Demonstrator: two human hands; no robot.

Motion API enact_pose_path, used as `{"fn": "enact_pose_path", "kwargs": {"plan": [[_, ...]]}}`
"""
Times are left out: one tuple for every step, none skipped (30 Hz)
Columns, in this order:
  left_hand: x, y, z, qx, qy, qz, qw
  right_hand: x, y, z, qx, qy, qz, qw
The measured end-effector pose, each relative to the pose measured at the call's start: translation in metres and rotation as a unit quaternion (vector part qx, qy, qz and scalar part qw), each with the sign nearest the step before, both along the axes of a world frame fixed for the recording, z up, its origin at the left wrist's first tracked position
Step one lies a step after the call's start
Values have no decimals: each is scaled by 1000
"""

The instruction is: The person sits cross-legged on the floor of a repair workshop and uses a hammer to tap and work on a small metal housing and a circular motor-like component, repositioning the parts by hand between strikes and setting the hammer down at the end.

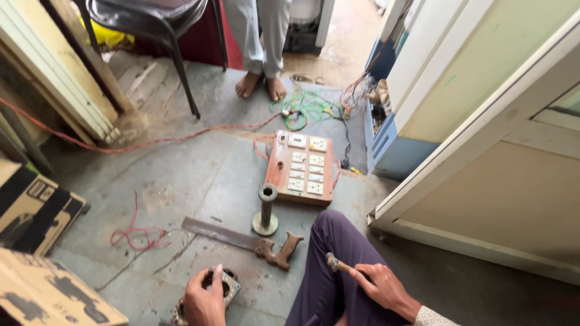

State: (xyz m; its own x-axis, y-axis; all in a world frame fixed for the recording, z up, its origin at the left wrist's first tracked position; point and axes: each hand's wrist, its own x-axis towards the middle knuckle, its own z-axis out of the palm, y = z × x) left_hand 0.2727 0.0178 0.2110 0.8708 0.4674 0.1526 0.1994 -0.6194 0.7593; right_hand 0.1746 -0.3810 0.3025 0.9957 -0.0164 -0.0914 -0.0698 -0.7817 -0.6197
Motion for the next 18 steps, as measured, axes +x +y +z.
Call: {"fn": "enact_pose_path", "kwargs": {"plan": [[1, 2, -3, -8, 3, -19, 1000, 0, 2, 1, -9, 28, -11, 1000], [4, 3, -7, -1, 3, -19, 1000, 1, 4, 2, -18, 56, -23, 998], [5, 5, -11, 8, 5, -22, 1000, 0, 5, 2, -17, 53, -26, 998], [6, 6, -15, 16, 7, -25, 1000, 0, 7, 1, -16, 51, -29, 998], [8, 5, -19, 23, -1, -30, 999, -2, 8, 0, -15, 50, -29, 998], [5, 7, -23, 32, -6, -36, 999, -4, 9, -1, -15, 7, -10, 1000], [4, 6, -24, 43, -5, -40, 998, -3, 9, -1, -13, -30, 10, 999], [1, 6, -26, 38, 15, -42, 998, -7, 10, -3, -10, -62, 25, 998], [-5, 4, -27, 31, 30, -49, 998, -12, 12, -2, 2, -25, 2, 1000], [1, -1, -27, 19, 32, -54, 998, -10, 13, -2, 8, -2, -20, 1000], [5, -7, -26, -6, 15, -65, 998, -10, 13, -1, 12, 19, -36, 999], [7, -8, -25, -28, -1, -72, 997, -10, 15, 0, 9, 19, -46, 999], [10, -8, -22, -48, -16, -76, 996, -9, 17, 1, 7, 20, -54, 998], [11, -8, -18, -41, -9, -74, 996, -8, 19, 3, 5, 23, -60, 998], [11, -6, -14, -37, 2, -72, 997, -7, 21, 3, -2, 35, -64, 997], [9, -4, -9, -34, 16, -68, 997, -6, 22, 4, -10, 50, -67, 996], [5, -2, -2, -33, 18, -67, 997, -6, 23, 4, -18, 68, -69, 995], [2, 0, 5, -29, 23, -65, 997, -5, 24, 3, -15, 51, -72, 996]]}}
